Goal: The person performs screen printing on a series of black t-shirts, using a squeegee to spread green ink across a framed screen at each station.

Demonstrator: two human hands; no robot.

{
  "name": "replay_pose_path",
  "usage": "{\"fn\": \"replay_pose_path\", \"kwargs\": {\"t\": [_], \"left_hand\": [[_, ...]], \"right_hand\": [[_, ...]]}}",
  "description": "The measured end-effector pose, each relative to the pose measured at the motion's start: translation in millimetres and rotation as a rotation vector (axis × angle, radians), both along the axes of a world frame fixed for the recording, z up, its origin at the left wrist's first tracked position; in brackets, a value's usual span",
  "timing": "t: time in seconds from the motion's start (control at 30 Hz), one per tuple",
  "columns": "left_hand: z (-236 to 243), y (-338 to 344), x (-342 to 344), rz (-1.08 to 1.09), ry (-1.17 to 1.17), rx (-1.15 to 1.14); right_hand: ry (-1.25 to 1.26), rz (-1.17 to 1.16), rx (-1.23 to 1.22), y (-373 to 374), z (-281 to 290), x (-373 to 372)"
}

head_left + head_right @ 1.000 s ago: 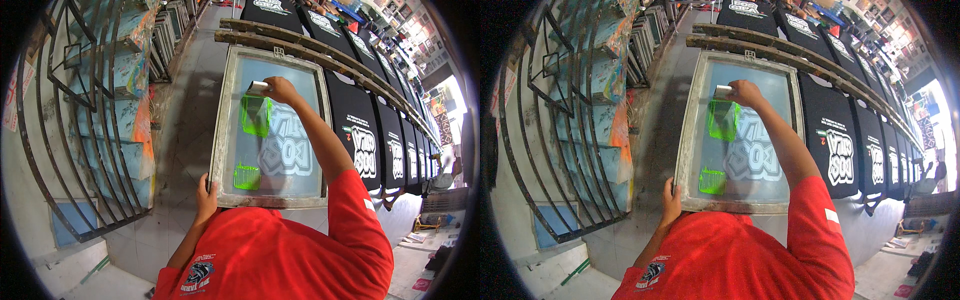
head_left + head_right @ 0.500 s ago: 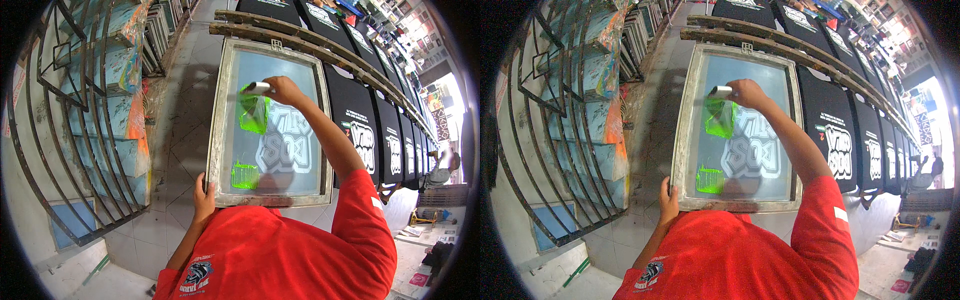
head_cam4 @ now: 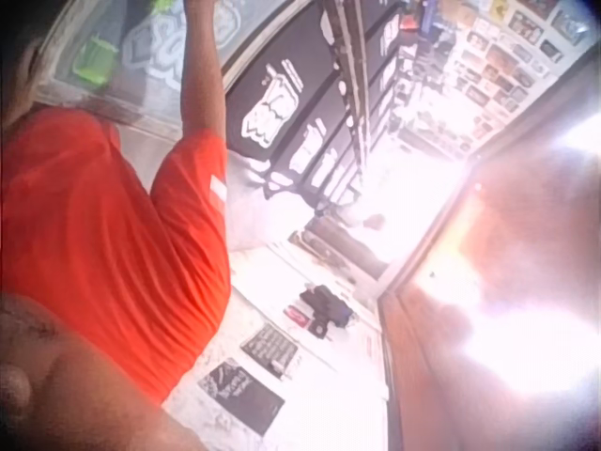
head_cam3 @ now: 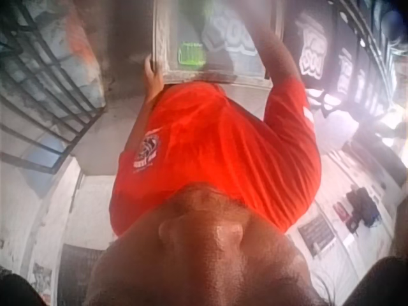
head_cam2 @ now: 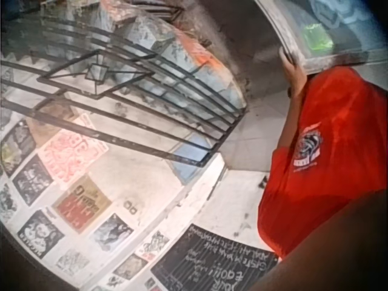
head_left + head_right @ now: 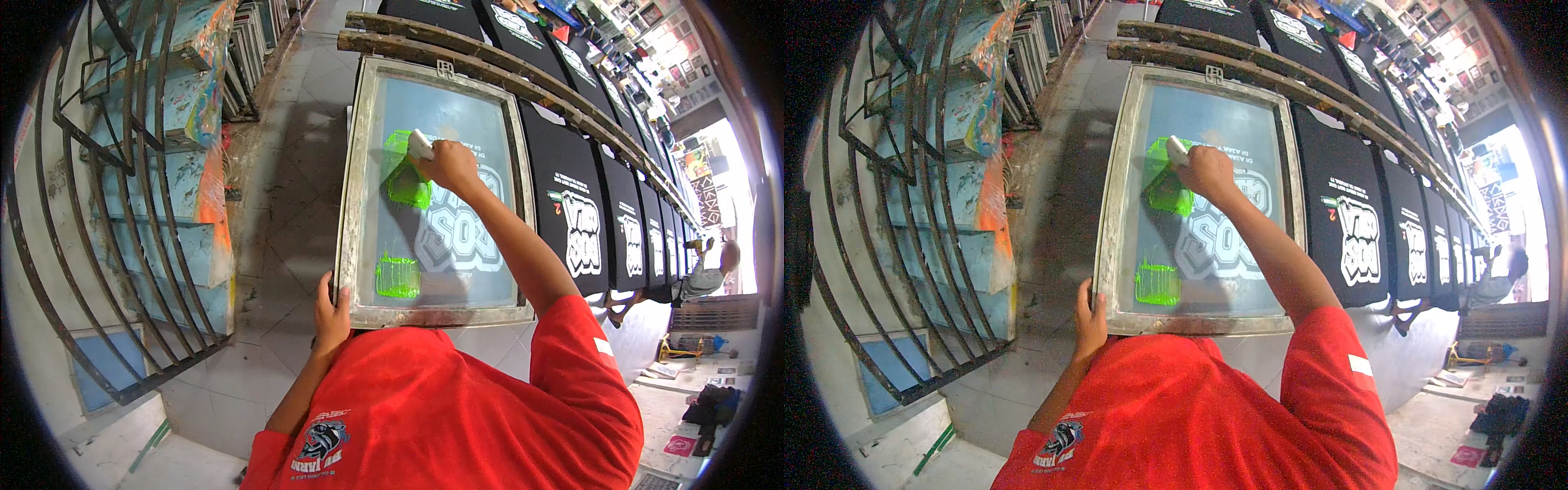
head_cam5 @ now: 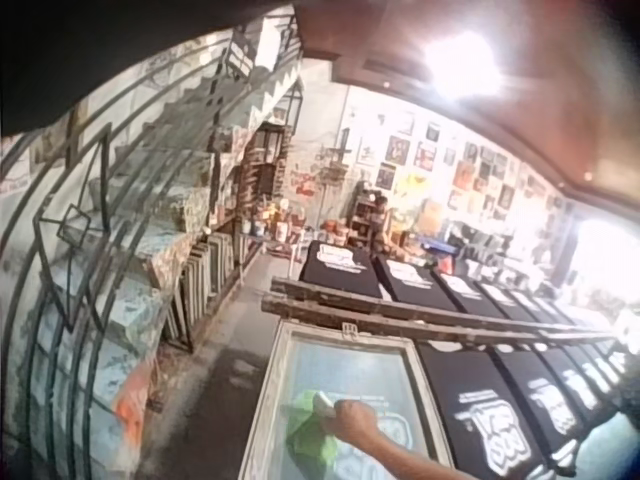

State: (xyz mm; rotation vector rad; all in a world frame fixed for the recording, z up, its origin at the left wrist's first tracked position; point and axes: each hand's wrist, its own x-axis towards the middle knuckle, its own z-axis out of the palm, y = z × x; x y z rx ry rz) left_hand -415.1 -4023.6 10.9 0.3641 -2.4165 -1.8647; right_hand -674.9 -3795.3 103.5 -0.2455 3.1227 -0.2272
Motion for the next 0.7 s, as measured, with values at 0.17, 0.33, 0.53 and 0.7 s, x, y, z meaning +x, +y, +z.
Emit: {"fn": "replay_pose_path", "kwargs": {"t": [0.17, 0.33, 0.53, 0.7], "left_hand": [[-5, -1, 0, -0.006, 0.023, -0.039], [2, -2, -1, -0.018, -0.007, -0.051], [-3, -2, 1, -0.021, -0.083, 0.021], [-15, 0, 3, 0.013, -0.058, 0.027]], "right_hand": [[0.077, 0.213, -0.092, 4, 0, -19], [0.128, 0.272, 0.033, 5, -4, -48], [0.246, 0.354, -0.001, 18, -37, -19], [0.307, 0.426, -0.048, 14, -41, 56]]}}
